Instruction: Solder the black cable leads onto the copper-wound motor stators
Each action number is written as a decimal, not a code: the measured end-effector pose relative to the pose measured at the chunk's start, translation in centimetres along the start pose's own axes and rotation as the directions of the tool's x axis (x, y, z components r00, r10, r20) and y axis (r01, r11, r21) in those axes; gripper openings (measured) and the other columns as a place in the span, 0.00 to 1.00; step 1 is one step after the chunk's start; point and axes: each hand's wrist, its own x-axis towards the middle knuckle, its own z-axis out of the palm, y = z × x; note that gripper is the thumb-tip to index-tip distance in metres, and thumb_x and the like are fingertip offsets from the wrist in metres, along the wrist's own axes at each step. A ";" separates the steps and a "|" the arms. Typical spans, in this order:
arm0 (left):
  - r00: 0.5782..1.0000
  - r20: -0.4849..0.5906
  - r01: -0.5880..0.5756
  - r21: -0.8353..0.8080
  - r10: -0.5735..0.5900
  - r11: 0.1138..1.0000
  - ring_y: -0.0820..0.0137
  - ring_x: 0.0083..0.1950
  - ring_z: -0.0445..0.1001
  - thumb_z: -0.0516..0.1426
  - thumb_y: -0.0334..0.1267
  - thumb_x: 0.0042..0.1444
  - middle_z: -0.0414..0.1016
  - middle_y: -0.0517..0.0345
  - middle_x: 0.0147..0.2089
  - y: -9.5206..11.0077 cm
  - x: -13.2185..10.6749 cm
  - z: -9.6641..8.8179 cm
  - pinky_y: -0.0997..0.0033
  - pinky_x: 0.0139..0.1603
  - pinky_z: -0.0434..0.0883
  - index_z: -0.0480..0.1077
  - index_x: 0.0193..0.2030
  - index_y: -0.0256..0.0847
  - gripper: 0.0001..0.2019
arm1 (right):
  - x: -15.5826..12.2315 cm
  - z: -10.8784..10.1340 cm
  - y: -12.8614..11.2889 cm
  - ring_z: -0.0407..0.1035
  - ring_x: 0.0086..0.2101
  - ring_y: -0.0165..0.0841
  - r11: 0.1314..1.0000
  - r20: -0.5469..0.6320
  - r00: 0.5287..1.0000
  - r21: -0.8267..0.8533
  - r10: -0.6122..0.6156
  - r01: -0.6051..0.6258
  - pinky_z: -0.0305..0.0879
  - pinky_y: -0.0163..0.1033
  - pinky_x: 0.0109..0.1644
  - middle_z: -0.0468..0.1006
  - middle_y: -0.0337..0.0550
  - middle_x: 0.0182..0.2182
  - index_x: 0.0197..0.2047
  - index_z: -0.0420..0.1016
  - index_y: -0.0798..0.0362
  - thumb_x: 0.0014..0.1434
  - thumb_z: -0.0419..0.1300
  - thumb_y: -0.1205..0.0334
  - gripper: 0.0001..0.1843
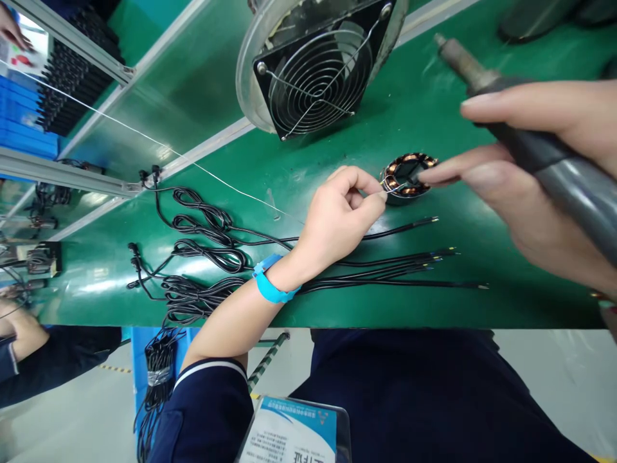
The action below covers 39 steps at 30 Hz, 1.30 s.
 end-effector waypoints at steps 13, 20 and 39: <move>0.999 -0.008 -0.035 0.011 0.035 0.999 0.80 0.27 0.63 0.57 0.26 0.54 0.68 0.63 0.32 0.1 -0.1 -0.2 0.77 0.30 0.66 0.63 0.30 0.40 0.07 | 1.3 3.3 1.9 0.72 0.41 0.30 0.952 -0.022 0.954 0.049 -0.300 0.301 0.67 0.40 0.50 0.77 0.35 0.35 0.62 0.61 0.41 0.63 0.59 0.60 0.25; 0.836 0.395 0.512 -0.315 -0.380 0.799 0.82 0.20 0.67 0.55 0.31 0.60 0.71 0.63 0.30 1.1 0.3 -1.8 0.80 0.19 0.64 0.63 0.34 0.37 0.04 | 1.9 4.2 3.1 0.70 0.52 0.40 0.926 0.066 0.926 0.099 -0.371 0.364 0.64 0.50 0.58 0.75 0.45 0.52 0.67 0.54 0.47 0.61 0.58 0.60 0.32; 0.860 0.260 0.510 -0.460 -0.439 0.727 0.87 0.18 0.53 0.63 0.25 0.51 0.62 0.70 0.17 1.7 1.0 -2.1 0.83 0.20 0.52 0.68 0.23 0.33 0.10 | 1.1 3.3 1.5 0.69 0.46 0.43 0.931 0.074 0.929 0.087 -0.362 0.355 0.63 0.51 0.53 0.76 0.41 0.47 0.67 0.52 0.41 0.63 0.56 0.61 0.31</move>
